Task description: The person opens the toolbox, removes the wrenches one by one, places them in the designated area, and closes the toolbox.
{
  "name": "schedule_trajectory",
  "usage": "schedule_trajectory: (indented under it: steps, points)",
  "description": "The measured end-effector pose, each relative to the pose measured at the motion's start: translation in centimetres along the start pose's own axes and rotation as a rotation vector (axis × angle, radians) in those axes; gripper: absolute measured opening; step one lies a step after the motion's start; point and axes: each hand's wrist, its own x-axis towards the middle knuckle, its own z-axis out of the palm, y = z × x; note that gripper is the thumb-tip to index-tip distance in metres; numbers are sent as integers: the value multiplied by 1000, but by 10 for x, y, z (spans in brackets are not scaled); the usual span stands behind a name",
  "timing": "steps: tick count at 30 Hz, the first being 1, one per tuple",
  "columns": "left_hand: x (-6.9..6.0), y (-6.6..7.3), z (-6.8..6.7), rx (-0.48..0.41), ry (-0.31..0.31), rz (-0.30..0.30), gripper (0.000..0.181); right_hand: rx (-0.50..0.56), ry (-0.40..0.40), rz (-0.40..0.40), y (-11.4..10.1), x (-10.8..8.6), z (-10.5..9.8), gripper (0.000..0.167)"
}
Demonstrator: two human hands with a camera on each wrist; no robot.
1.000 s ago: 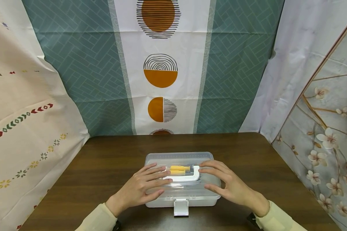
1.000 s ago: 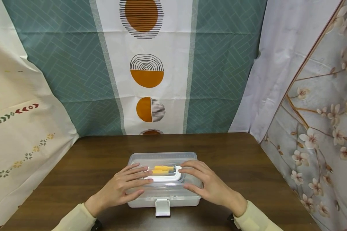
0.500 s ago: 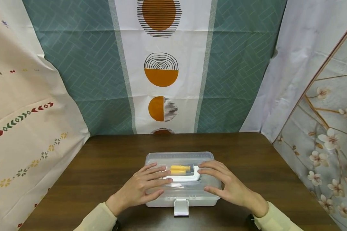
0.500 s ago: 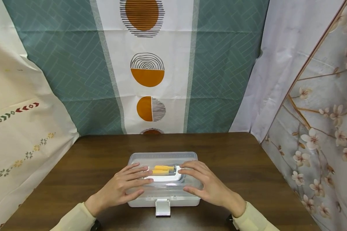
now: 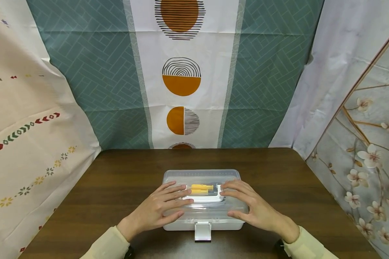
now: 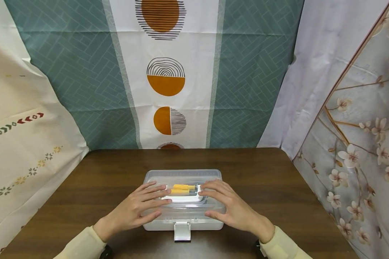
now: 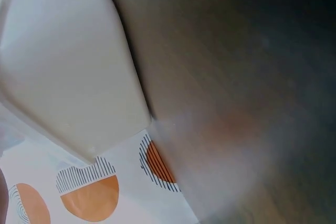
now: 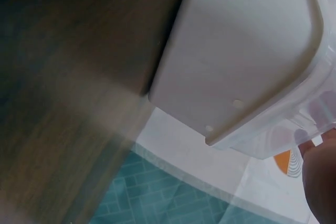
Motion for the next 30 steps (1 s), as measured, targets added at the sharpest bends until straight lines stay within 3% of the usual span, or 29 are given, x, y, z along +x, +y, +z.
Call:
schedule_trajectory:
  steps: [9, 18, 25, 30]
  points:
    - [-1, 1, -13, 31, -128, -23, 47, -65, -2, -39, 3, 0, 6, 59]
    - [-7, -2, -18, 24, -121, -32, 47, -67, -9, -40, 2, 3, 4, 61]
    - [-4, -3, -19, 5, -144, -64, 48, -74, -11, -34, 0, 5, -1, 59]
    - [-1, -4, -20, 0, -127, -69, 48, -62, -3, -31, 0, 9, -5, 55]
